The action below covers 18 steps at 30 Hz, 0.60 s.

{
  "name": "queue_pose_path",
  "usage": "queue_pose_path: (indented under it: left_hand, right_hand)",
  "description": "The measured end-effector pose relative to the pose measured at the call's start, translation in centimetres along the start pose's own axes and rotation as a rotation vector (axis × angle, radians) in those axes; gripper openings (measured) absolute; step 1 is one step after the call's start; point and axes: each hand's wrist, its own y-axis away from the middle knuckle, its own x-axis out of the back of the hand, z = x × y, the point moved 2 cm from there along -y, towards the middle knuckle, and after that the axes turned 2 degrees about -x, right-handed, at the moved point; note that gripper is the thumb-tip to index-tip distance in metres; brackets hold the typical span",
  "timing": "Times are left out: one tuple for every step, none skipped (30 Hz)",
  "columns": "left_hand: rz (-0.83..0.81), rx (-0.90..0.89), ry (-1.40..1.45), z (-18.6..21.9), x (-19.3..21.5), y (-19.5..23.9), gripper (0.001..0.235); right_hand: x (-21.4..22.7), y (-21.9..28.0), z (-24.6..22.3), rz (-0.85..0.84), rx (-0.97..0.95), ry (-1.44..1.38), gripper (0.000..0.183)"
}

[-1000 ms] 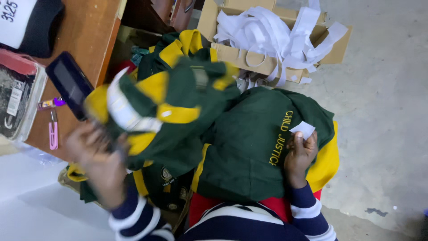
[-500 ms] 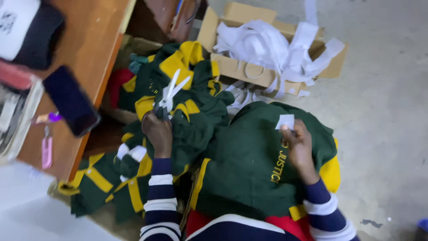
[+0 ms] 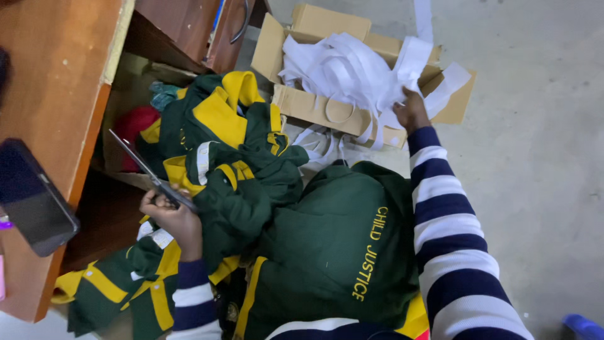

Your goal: The person uses scissors to cut tags and labels from green and yellow shirts. They repeatedly pick up shirts, cut the tags, and place the cut pieces into a cardboard box. The person also folds and arranges the shirts on their lap.

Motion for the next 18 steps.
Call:
queue_pose_path:
  left_hand:
    - [-0.075, 0.067, 0.187, 1.1, 0.4, 0.1, 0.069]
    - [-0.160, 0.137, 0.379, 2.3, 0.6, 0.3, 0.067]
    - [-0.167, 0.137, 0.373, 3.6, 1.3, 0.5, 0.067]
    - [-0.259, 0.207, 0.427, 4.8, 1.0, 0.8, 0.064]
    - [-0.353, 0.276, 0.479, 6.0, 1.0, 1.2, 0.061]
    - [-0.362, 0.282, 0.478, 6.9, 0.7, 1.8, 0.061]
    - [-0.540, 0.382, 0.702, 8.0, 0.1, 2.6, 0.058]
    - [-0.726, 0.483, 0.929, 9.0, -0.8, 3.4, 0.056]
    - [-0.741, 0.489, 0.930, 9.0, -0.7, 5.0, 0.056]
    - [-0.920, 0.607, 1.015, 9.2, -0.9, 7.0, 0.061]
    - [-1.101, 0.726, 1.094, 9.5, -0.9, 9.0, 0.080]
    - [-1.111, 0.725, 1.100, 11.0, -1.2, 10.8, 0.080]
    - [-1.206, 0.711, 0.994, 12.4, -1.4, 12.8, 0.067]
    - [-1.295, 0.694, 0.882, 13.8, -1.4, 14.7, 0.065]
    - [-1.301, 0.692, 0.884, 14.7, -1.5, 16.4, 0.065]
    - [-1.371, 0.712, 0.930, 15.7, -1.8, 18.1, 0.063]
    - [-1.441, 0.731, 0.976, 16.8, -2.0, 19.7, 0.062]
    - [-1.449, 0.722, 0.977, 17.1, -2.4, 20.9, 0.062]
  right_hand:
    - [0.8, -0.7, -0.4, -0.066, 0.052, 0.101, 0.051]
    - [1.9, -1.1, -1.0, -0.125, 0.110, 0.200, 0.054]
    - [2.1, -0.6, -0.5, -0.119, 0.106, 0.195, 0.054]
    - [2.1, -0.1, -1.0, -0.167, 0.180, 0.179, 0.043]
    - [2.2, 0.6, -1.3, -0.214, 0.255, 0.163, 0.035]
    - [3.5, 3.4, -1.7, -0.204, 0.255, 0.163, 0.035]
    - [4.4, 6.4, -2.3, -0.235, 0.539, 0.685, 0.019]
    - [5.4, 9.6, -2.7, -0.246, 0.814, 1.211, 0.015]
    - [8.4, 11.6, -1.8, -0.229, 0.812, 1.211, 0.015]
    - [11.3, 13.7, -1.3, -0.114, 0.838, 1.395, 0.016]
    - [14.2, 15.8, -0.6, 0.008, 0.856, 1.576, 0.032]
    - [15.4, 19.1, 0.5, 0.020, 0.860, 1.576, 0.032]
    - [17.0, 22.0, 2.0, 0.152, 0.566, 1.726, 0.061]
    - [18.6, 25.0, 3.6, 0.280, 0.253, 1.844, 0.091]
    - [20.6, 26.2, 4.3, 0.287, 0.254, 1.841, 0.091]
    - [22.5, 27.3, 4.8, 0.412, 0.255, 1.735, 0.086]
    - [24.5, 28.5, 5.3, 0.532, 0.254, 1.624, 0.082]
    - [26.0, 28.5, 6.0, 0.537, 0.260, 1.617, 0.082]
